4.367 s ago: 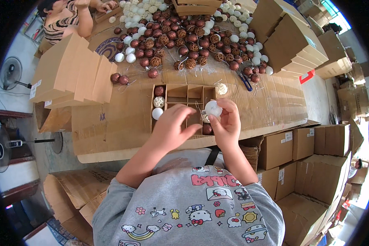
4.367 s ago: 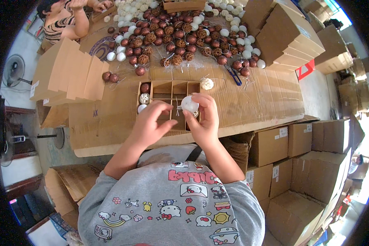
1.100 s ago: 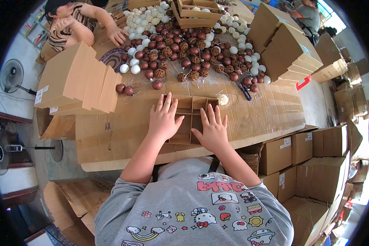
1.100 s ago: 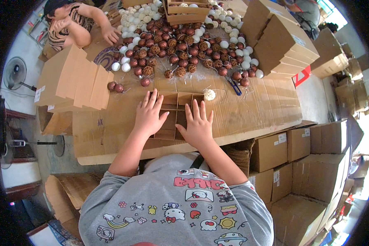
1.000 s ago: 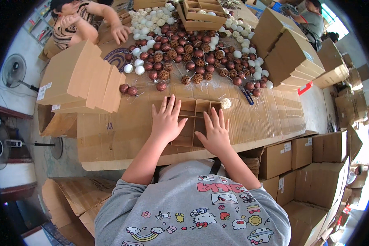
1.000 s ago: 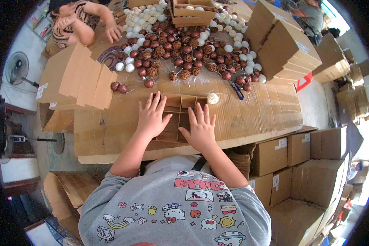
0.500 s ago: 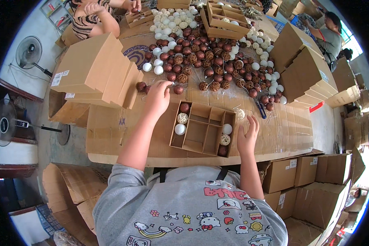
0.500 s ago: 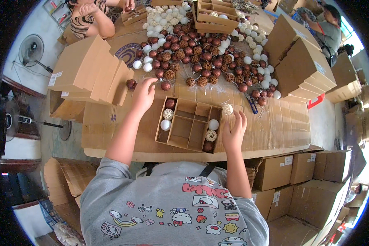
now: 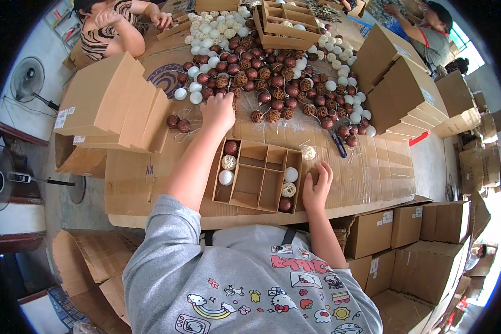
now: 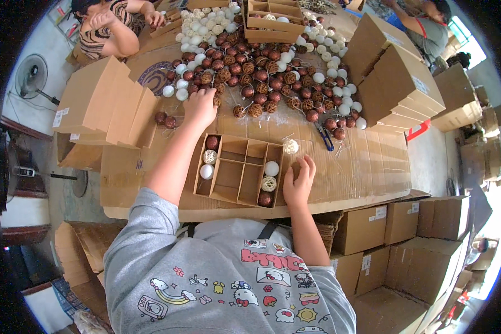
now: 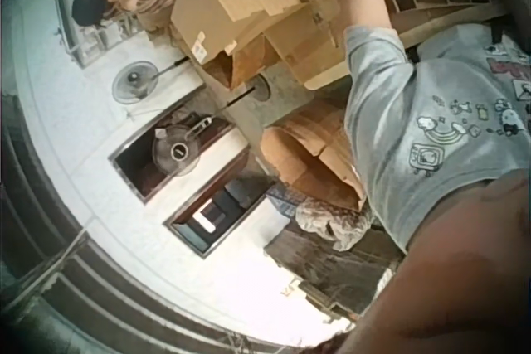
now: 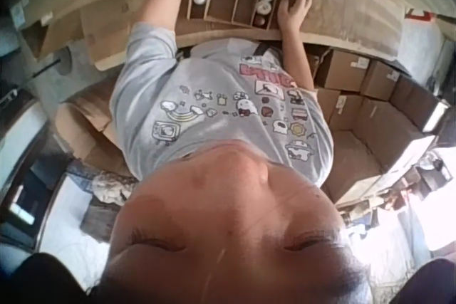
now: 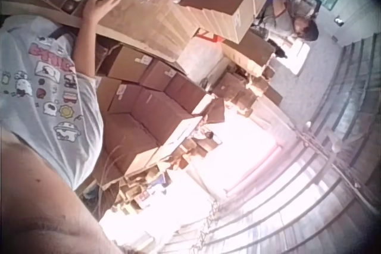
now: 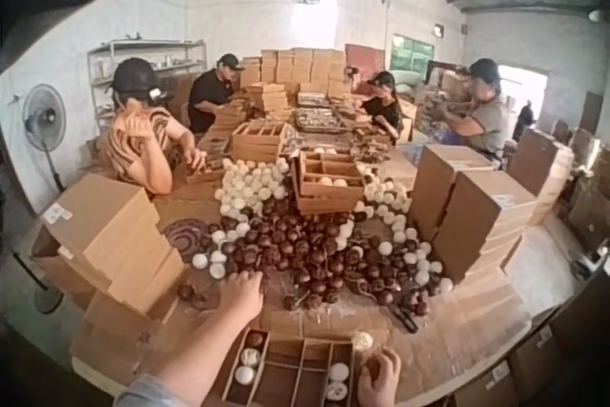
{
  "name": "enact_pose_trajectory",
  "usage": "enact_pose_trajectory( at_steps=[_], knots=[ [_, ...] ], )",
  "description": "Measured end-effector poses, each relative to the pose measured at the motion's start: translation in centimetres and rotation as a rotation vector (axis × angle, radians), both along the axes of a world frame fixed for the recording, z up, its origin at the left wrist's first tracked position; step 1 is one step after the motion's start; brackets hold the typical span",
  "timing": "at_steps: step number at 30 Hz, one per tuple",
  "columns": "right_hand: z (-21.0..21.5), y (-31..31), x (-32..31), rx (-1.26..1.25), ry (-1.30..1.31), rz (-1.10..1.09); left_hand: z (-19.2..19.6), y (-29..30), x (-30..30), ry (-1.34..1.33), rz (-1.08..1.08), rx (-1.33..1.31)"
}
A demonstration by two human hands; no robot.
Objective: The person positions a partitioned cardboard box on the table, then picks up decorative ornament balls by hand and places them into the compartments of the box.
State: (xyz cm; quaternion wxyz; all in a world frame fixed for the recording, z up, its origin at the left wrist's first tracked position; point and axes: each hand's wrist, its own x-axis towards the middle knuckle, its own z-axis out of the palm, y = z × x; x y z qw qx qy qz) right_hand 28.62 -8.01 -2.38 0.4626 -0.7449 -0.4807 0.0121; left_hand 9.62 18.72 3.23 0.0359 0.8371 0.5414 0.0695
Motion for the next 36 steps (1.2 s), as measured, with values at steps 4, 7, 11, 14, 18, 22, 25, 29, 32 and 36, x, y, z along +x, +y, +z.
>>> enact_pose_trajectory(
  at_steps=[4,7,11,14,18,22,25,29,32,36],
  knots=[
    [0.1,0.1,0.0,-0.017,0.036,-0.005,-1.1,-0.1,-1.7,-0.361,-0.002,0.073],
    [-0.4,0.0,0.4,0.008,0.063,-0.014,-1.2,-1.8,-3.9,-0.717,-0.053,0.09],
    [-0.4,0.3,0.4,0.06,0.155,-0.039,-1.8,-5.3,-7.7,-1.09,0.053,-0.148],
    [0.3,2.0,1.0,0.143,0.008,-0.04,-1.8,-7.4,-9.1,-0.839,0.008,-0.007],
    [5.4,7.1,0.4,0.172,-0.13,0.161,-1.8,-7.5,-9.7,-0.531,-0.087,0.038],
    [6.8,13.7,-0.3,-0.09,-0.263,0.368,-2.4,-6.7,-9.7,-0.32,-0.11,-0.107],
    [4.5,16.9,0.3,-0.203,-0.346,0.287,-1.3,-6.7,-9.4,-0.367,-0.096,-0.248],
    [3.6,18.7,0.8,-0.359,-0.373,0.296,-1.4,-7.7,-9.9,-0.457,-0.12,-0.2],
    [4.4,18.6,-0.1,-0.387,-0.515,0.282,-2.3,-7.7,-9.9,-0.393,-0.306,0.013],
    [4.8,17.4,-0.6,-0.406,-0.622,0.258,-2.7,-7.0,-8.5,-0.334,-0.315,0.058]
  ],
)
